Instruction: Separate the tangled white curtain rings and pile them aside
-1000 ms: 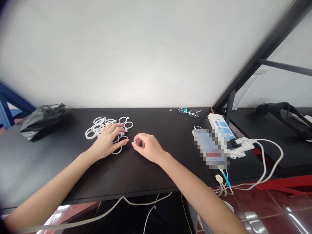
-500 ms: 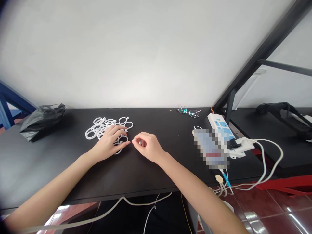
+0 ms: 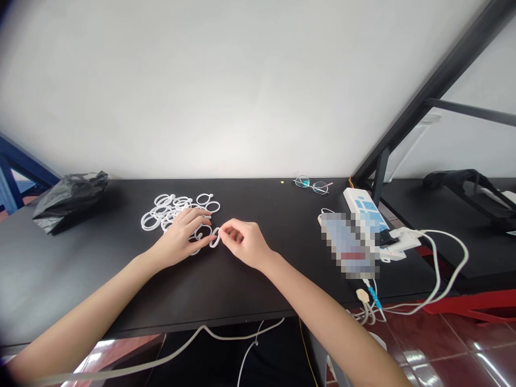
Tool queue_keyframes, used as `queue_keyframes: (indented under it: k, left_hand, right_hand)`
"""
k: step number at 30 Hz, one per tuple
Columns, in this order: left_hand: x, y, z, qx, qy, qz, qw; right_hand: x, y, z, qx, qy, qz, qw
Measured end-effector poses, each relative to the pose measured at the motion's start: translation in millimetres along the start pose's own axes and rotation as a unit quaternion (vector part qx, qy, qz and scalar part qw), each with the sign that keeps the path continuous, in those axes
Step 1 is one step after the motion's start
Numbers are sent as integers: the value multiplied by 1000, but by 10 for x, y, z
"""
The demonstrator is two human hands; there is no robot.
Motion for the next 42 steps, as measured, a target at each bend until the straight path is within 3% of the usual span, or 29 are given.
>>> queue_keyframes:
  k: [20,42]
  left_hand:
    - [-114,-44,-12,11,38,29,999]
    - [-142,-52,-7,8,48,30,998]
  right_hand:
    - [-80,-41,-6,-34,24,-45,998]
    - [-88,14,0,3,27,-79,997]
Point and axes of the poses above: each hand's wrist, its own z-axis away from the middle knuckle, its own y-axis out of the palm, x = y × z, the point moved 8 cm from there along -z, towards the middle knuckle, and after that the axes turned 7 degrees about -z, right-handed, at the moved point
